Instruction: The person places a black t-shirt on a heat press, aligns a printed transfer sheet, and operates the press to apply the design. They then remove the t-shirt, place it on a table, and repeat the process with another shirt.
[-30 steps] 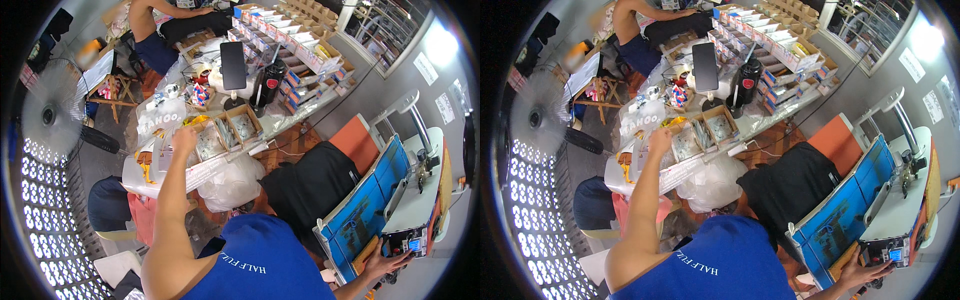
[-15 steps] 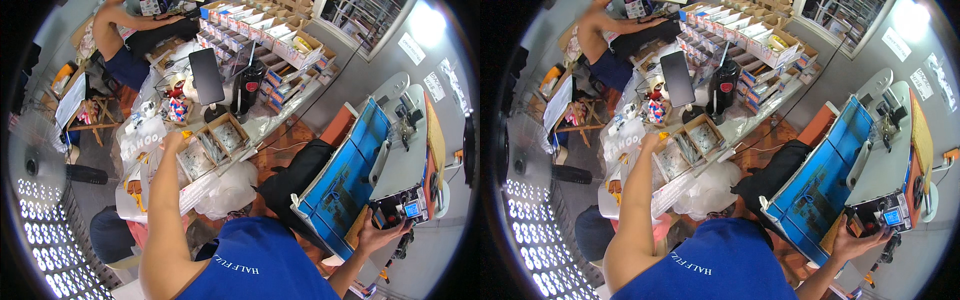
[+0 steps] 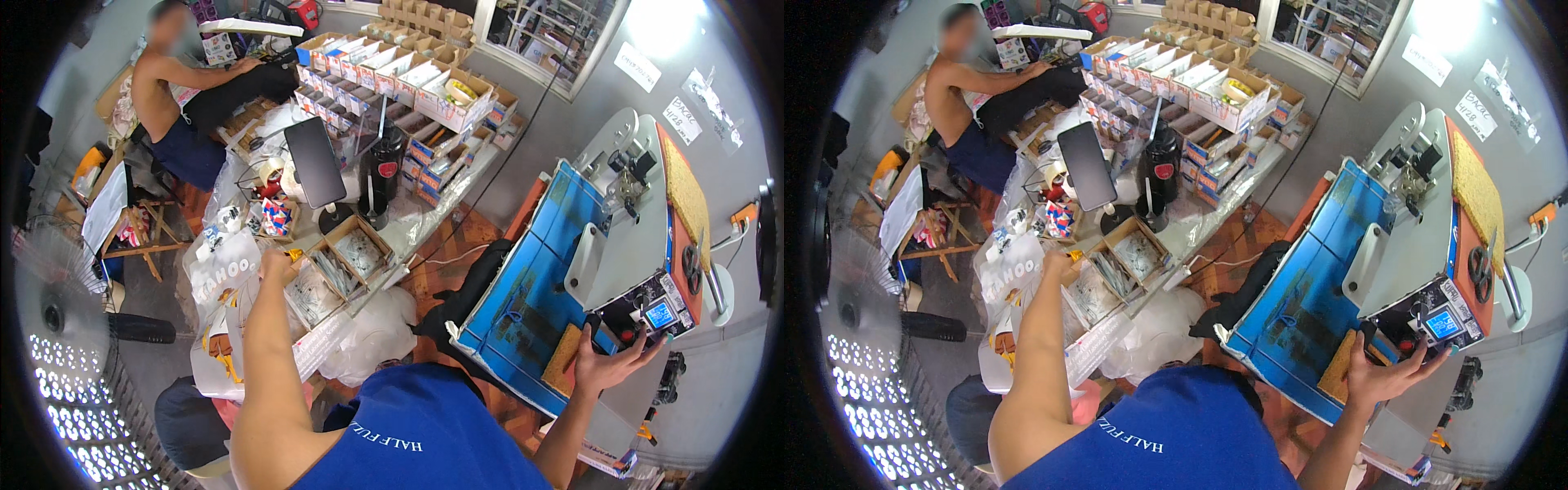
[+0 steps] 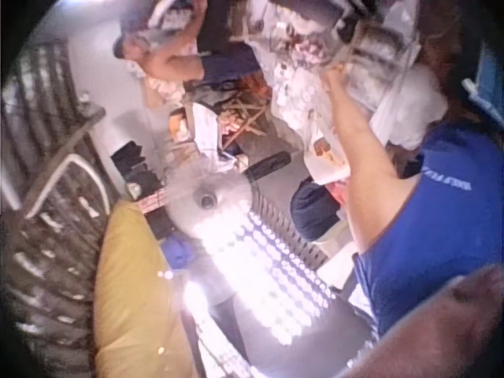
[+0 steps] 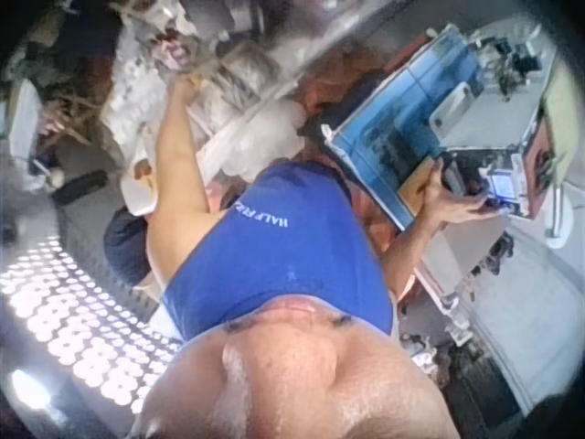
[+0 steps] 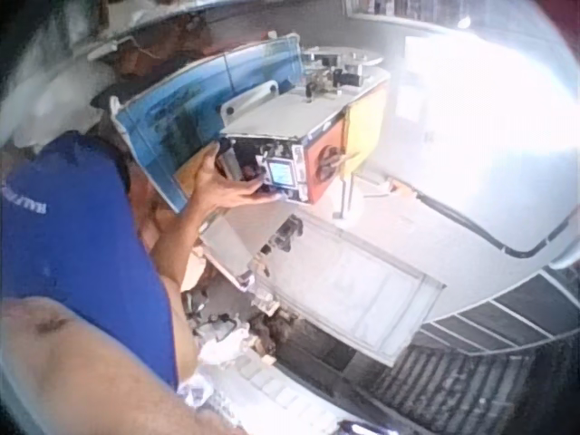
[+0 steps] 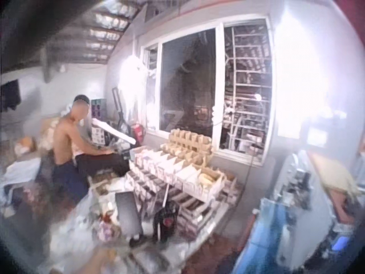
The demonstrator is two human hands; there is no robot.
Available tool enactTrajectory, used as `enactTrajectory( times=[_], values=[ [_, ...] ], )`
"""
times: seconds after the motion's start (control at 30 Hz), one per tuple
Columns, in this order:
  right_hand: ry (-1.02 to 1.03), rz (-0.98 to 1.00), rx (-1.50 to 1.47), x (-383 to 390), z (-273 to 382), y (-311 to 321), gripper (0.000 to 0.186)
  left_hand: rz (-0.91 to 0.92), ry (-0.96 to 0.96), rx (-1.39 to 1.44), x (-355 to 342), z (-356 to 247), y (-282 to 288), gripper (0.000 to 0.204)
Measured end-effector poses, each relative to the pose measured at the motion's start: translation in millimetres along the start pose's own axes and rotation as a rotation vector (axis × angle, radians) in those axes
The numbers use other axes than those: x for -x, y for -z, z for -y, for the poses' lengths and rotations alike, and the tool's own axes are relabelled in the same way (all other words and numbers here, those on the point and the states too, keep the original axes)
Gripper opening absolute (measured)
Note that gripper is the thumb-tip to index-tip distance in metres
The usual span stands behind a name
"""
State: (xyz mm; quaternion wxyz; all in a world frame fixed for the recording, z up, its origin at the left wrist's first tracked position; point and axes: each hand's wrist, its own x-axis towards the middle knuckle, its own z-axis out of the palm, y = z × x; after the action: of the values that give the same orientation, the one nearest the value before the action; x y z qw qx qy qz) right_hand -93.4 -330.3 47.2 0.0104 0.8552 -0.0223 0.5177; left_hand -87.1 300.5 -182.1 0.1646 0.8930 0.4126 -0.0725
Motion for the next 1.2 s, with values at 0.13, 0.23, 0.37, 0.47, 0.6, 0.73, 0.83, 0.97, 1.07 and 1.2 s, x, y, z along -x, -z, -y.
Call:
enactTrajectory(
  times=[0.13,0.23,0.37,0.47,0.6,0.73,0.83,0.97,1.07,1.2],
  values=[
    [0.008,-0.031,-0.018,1,3,-3,0.095,-0.035,0.131,0.01,-6,1,-13,0.064],
    [0.034,-0.066,-0.044,0,2,-2,0.091,0.02,0.247,-0.026,-16,4,-19,0.061],
    [0.043,-0.081,-0.018,5,0,-5,0.09,0.004,0.308,-0.031,-26,7,-22,0.051],
    [0.065,-0.093,-0.004,2,-1,0,0.089,0.032,0.275,-0.098,-17,-15,-11,0.039],
    [0.069,-0.103,-0.006,4,-3,-3,0.087,0.008,0.345,0.058,-34,-6,-19,0.038],
    [0.064,-0.117,-0.003,2,-2,-4,0.085,0.04,0.199,0.117,-49,17,-32,0.039],
    [0.06,-0.106,-0.015,4,-2,-4,0.087,-0.071,0.174,0.296,-44,34,-42,0.046],
    [0.065,-0.089,0.034,2,-3,1,0.087,-0.023,0.176,0.436,-14,11,-36,0.059],
    [0.041,-0.077,0.016,4,-5,0,0.086,-0.053,0.187,0.276,-2,0,-11,0.059],
    [0.036,-0.06,-0.023,4,-3,4,0.087,-0.088,0.063,0.027,13,7,7,0.057]
  ],
)
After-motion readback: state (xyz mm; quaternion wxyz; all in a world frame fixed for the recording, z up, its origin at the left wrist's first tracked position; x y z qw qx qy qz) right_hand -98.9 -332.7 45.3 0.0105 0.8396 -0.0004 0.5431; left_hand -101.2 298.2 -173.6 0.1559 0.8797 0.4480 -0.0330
